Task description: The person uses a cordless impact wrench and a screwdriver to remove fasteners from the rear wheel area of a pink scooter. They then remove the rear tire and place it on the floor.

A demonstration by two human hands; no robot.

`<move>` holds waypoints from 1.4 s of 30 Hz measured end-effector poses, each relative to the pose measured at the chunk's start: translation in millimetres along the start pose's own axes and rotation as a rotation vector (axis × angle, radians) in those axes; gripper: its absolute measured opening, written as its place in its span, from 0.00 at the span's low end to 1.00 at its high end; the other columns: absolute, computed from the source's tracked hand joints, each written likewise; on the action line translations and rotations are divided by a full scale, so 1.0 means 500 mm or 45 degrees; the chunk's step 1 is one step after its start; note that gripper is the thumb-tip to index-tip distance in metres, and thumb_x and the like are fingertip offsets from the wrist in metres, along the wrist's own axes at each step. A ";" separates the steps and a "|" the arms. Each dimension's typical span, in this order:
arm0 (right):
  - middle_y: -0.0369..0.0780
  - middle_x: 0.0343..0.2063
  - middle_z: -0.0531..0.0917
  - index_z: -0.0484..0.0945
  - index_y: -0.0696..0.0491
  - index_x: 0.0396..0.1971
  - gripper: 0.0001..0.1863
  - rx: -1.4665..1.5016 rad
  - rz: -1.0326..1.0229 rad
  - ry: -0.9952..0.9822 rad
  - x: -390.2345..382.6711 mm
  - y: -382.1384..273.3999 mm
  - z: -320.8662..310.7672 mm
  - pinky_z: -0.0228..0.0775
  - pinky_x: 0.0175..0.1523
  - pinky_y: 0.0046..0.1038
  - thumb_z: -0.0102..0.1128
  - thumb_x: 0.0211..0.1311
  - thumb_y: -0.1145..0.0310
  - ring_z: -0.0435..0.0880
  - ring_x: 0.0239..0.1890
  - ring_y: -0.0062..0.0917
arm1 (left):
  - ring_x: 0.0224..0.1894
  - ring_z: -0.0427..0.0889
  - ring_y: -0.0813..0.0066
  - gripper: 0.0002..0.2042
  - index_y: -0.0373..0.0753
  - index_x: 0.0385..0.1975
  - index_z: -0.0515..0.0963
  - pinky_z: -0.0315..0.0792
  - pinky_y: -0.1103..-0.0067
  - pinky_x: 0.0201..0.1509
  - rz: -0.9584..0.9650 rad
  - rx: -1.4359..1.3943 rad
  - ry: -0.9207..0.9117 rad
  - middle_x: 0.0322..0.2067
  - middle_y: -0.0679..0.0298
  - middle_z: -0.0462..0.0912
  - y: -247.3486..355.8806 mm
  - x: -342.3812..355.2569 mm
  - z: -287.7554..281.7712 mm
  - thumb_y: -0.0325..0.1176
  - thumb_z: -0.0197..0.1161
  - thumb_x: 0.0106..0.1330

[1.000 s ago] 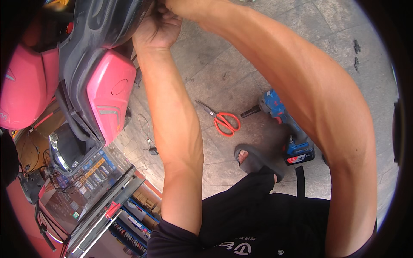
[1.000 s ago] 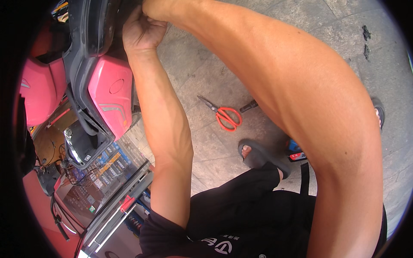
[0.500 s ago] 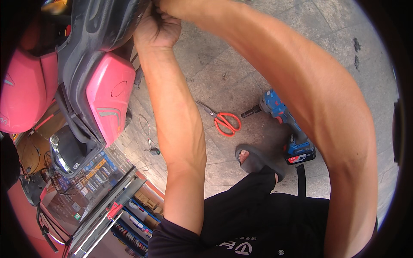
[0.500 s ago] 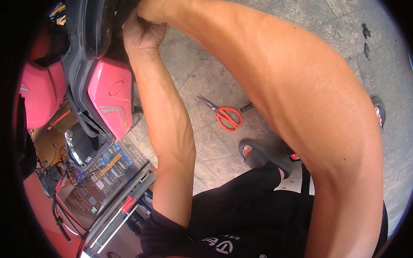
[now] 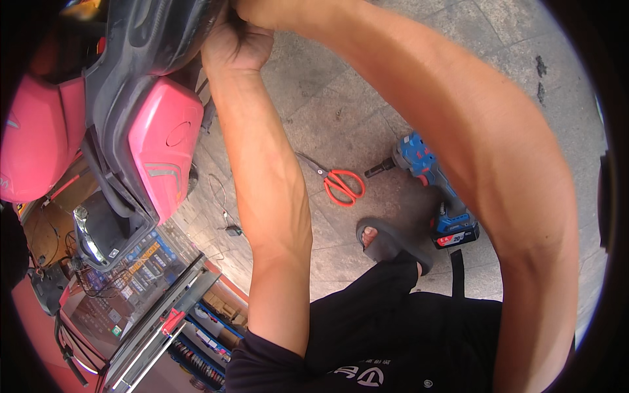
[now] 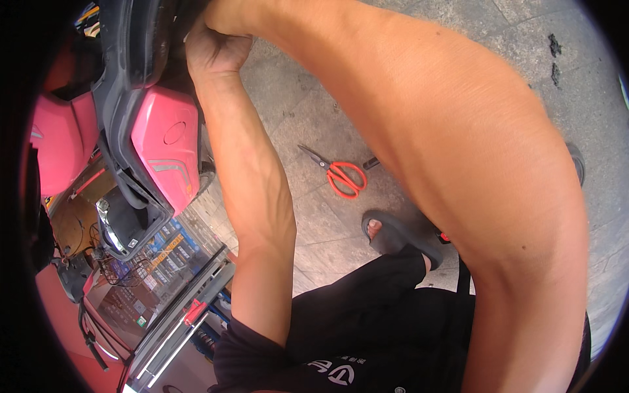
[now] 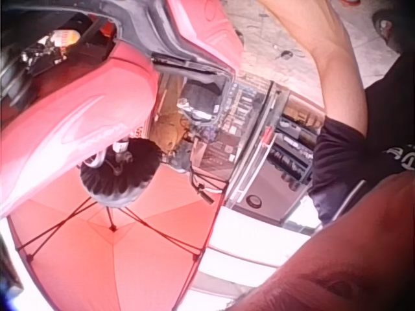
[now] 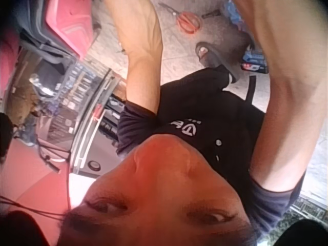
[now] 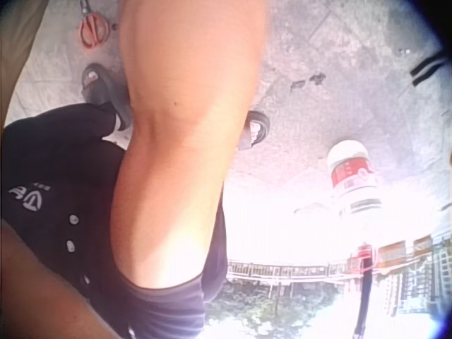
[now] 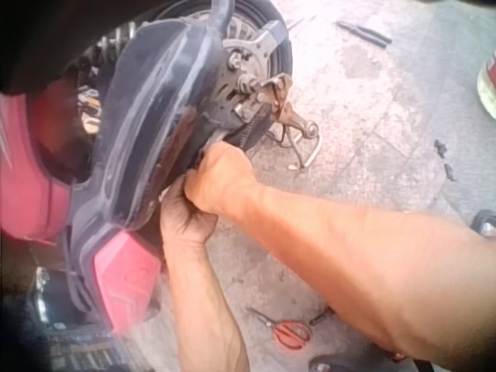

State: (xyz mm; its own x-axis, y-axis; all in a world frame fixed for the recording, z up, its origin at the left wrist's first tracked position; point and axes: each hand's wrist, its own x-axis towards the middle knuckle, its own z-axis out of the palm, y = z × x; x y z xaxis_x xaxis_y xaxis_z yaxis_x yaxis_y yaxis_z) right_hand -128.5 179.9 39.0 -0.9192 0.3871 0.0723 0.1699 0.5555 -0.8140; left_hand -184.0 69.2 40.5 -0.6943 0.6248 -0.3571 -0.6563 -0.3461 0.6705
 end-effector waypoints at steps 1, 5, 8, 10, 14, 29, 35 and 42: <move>0.50 0.34 0.85 0.85 0.59 0.35 0.17 0.096 0.110 0.023 -0.009 -0.004 -0.011 0.77 0.47 0.35 0.55 0.58 0.60 0.86 0.42 0.39 | 0.51 0.82 0.60 0.14 0.27 0.49 0.74 0.74 0.67 0.60 -0.004 0.006 -0.024 0.46 0.50 0.83 0.000 0.001 0.000 0.28 0.50 0.69; 0.51 0.33 0.85 0.83 0.60 0.39 0.16 0.705 0.332 -0.013 -0.047 0.001 -0.055 0.77 0.46 0.35 0.57 0.60 0.62 0.86 0.41 0.41 | 0.35 0.81 0.69 0.11 0.30 0.42 0.75 0.77 0.77 0.39 0.144 0.154 0.126 0.38 0.55 0.83 0.002 0.007 -0.010 0.29 0.48 0.71; 0.52 0.35 0.85 0.82 0.60 0.40 0.15 1.079 0.455 -0.087 -0.073 0.041 -0.070 0.75 0.49 0.36 0.57 0.61 0.63 0.85 0.43 0.42 | 0.23 0.72 0.76 0.09 0.33 0.39 0.74 0.66 0.84 0.23 0.121 0.188 0.145 0.31 0.59 0.80 0.007 0.008 -0.021 0.30 0.46 0.72; 0.53 0.36 0.84 0.82 0.59 0.39 0.15 0.821 0.541 0.098 -0.066 0.044 -0.053 0.74 0.51 0.36 0.56 0.63 0.63 0.85 0.44 0.41 | 0.19 0.65 0.79 0.09 0.35 0.37 0.72 0.57 0.85 0.18 0.162 0.129 0.353 0.28 0.61 0.78 -0.003 0.018 -0.028 0.31 0.45 0.73; 0.50 0.39 0.85 0.82 0.58 0.44 0.15 0.836 0.556 0.050 -0.064 0.075 -0.037 0.72 0.53 0.33 0.55 0.63 0.65 0.85 0.44 0.38 | 0.23 0.73 0.74 0.11 0.33 0.40 0.71 0.66 0.80 0.22 0.158 0.020 0.251 0.32 0.58 0.79 -0.002 0.019 -0.034 0.36 0.53 0.70; 0.35 0.21 0.76 0.79 0.54 0.39 0.11 1.621 0.655 -0.228 -0.016 0.066 -0.068 0.60 0.17 0.25 0.47 0.67 0.68 0.70 0.17 0.20 | 0.31 0.67 0.70 0.18 0.28 0.58 0.62 0.64 0.77 0.32 0.499 0.461 0.652 0.50 0.48 0.71 -0.067 -0.089 0.109 0.30 0.45 0.72; 0.44 0.40 0.83 0.74 0.58 0.56 0.25 1.038 0.651 -0.245 -0.089 0.068 -0.088 0.74 0.41 0.26 0.49 0.69 0.56 0.78 0.33 0.24 | 0.37 0.79 0.66 0.17 0.31 0.54 0.69 0.71 0.76 0.34 0.802 0.796 0.580 0.42 0.53 0.78 -0.129 -0.125 0.084 0.33 0.54 0.69; 0.49 0.53 0.77 0.69 0.60 0.60 0.30 1.166 0.558 -0.202 -0.171 0.097 -0.125 0.71 0.56 0.34 0.43 0.72 0.50 0.78 0.52 0.34 | 0.38 0.84 0.65 0.27 0.28 0.64 0.61 0.75 0.77 0.39 0.620 1.540 0.445 0.47 0.49 0.79 -0.221 -0.083 0.023 0.34 0.56 0.69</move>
State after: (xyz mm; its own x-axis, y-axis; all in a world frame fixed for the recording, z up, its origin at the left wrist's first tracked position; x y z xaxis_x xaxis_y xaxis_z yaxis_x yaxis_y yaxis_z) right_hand -19.3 219.8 29.6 -0.8891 0.2824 -0.3601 0.2269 -0.4114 -0.8827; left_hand -79.5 89.6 -11.5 -0.9375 0.3436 0.0553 0.2200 0.4620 0.8591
